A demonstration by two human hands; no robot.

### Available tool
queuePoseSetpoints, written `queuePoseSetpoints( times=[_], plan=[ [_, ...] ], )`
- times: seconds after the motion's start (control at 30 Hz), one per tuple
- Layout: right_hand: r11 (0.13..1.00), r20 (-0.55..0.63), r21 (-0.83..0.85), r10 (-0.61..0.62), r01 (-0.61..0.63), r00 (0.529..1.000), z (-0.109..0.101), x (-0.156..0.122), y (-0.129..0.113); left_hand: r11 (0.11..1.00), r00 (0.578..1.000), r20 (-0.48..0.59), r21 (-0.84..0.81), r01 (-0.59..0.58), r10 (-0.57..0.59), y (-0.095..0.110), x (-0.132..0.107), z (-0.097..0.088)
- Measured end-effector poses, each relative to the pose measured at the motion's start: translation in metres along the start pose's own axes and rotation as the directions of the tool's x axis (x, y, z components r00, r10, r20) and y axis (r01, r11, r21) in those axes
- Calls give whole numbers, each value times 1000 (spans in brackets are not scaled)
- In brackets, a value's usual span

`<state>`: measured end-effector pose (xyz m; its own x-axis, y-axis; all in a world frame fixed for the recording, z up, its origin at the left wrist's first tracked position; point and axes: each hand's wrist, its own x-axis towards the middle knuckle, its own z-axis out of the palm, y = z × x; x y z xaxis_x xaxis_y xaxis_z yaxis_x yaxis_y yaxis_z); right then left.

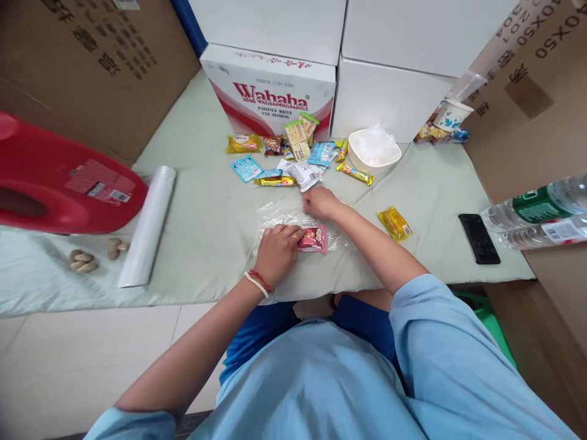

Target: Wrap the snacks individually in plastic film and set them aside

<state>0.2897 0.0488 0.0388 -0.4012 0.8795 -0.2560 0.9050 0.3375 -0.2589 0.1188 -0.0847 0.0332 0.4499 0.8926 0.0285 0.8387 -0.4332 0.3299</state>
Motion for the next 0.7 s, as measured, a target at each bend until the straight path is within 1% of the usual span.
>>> queuePoseSetpoints(
  times=[0.03,0.07,0.13,0.2,0.27,0.3,0.37,0.43,0.53,0.6,0.63,0.67,0.7],
  plan=[
    [999,3,26,-30,30,1000,-4,-1,1,1000,1000,-7,12,7,-7,0,0,0],
    [996,-18,45,-76,77,997,-9,-4,2,999,999,-26,26,21,-21,0,-1,0],
    [979,-94,61,-190,196,977,-18,-16,0,996,996,-69,54,68,-64,3,-3,-2],
    [958,-140,49,-273,282,952,-22,-34,-6,992,992,-85,72,101,-95,6,-6,-2],
    [947,-136,20,-314,319,940,-19,-56,-14,993,993,-72,69,99,-94,8,-7,0],
    [944,-127,8,-327,331,936,-14,-68,-18,994,994,-67,61,93,-89,8,-7,1],
    [936,-137,14,-346,351,928,3,-88,-22,996,995,-62,41,82,-80,7,-7,4],
    [927,-194,76,-346,366,918,25,-103,-24,997,996,-53,12,79,-78,2,-7,7],
    [907,-314,217,-285,361,905,59,-115,-26,995,998,-41,-85,54,-58,-13,-10,9],
    [893,-362,289,-231,344,903,76,-117,-28,974,996,-83,-225,-11,-8,-31,-15,8],
    [890,-369,311,-210,333,905,82,-118,-29,946,992,-129,-323,-42,0,-42,-19,6],
    [887,-370,330,-193,323,909,87,-118,-31,899,982,-188,-434,-50,-36,-53,-22,4],
    [884,-368,347,-178,313,913,90,-118,-32,840,960,-244,-542,-19,-136,-65,-25,1]
  ],
)
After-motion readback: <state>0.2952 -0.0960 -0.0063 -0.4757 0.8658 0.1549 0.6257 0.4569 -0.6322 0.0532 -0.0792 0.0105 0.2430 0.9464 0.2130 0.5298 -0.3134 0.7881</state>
